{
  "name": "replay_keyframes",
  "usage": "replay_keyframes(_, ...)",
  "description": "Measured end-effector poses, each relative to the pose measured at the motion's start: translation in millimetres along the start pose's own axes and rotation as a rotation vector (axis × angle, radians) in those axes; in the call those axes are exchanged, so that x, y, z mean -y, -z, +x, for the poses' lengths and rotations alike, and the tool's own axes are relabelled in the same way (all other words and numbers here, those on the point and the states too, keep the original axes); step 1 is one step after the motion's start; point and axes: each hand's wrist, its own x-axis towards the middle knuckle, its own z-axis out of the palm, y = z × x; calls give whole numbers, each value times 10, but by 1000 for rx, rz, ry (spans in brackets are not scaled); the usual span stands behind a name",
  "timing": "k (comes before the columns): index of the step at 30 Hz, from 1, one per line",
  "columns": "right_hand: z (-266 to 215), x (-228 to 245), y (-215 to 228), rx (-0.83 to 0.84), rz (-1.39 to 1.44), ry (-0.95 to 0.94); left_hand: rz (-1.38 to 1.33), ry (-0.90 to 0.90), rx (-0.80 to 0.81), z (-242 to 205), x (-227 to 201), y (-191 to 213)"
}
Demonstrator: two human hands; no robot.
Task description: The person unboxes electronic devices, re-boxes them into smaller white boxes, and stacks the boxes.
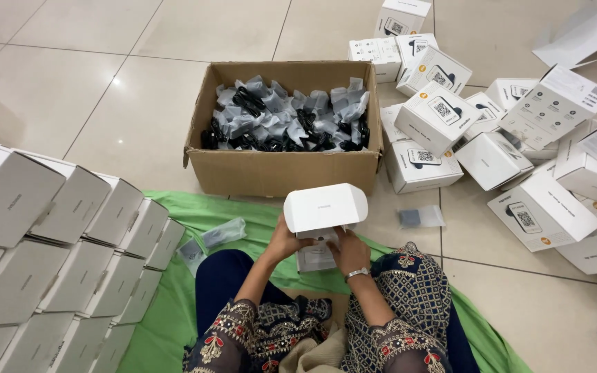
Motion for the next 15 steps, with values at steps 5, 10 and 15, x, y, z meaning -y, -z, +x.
replay_keyframes(5, -79, 132, 242, 87, 76, -61, -246, 8, 118, -244, -543, 200)
replay_keyframes(10, -197, -5, 275, 36, 172, 69, -353, 158, 147, -489, -668, 381)
replay_keyframes(15, -291, -178, 508, 107, 356, 291, -544, 415, 159, -644, -364, 340)
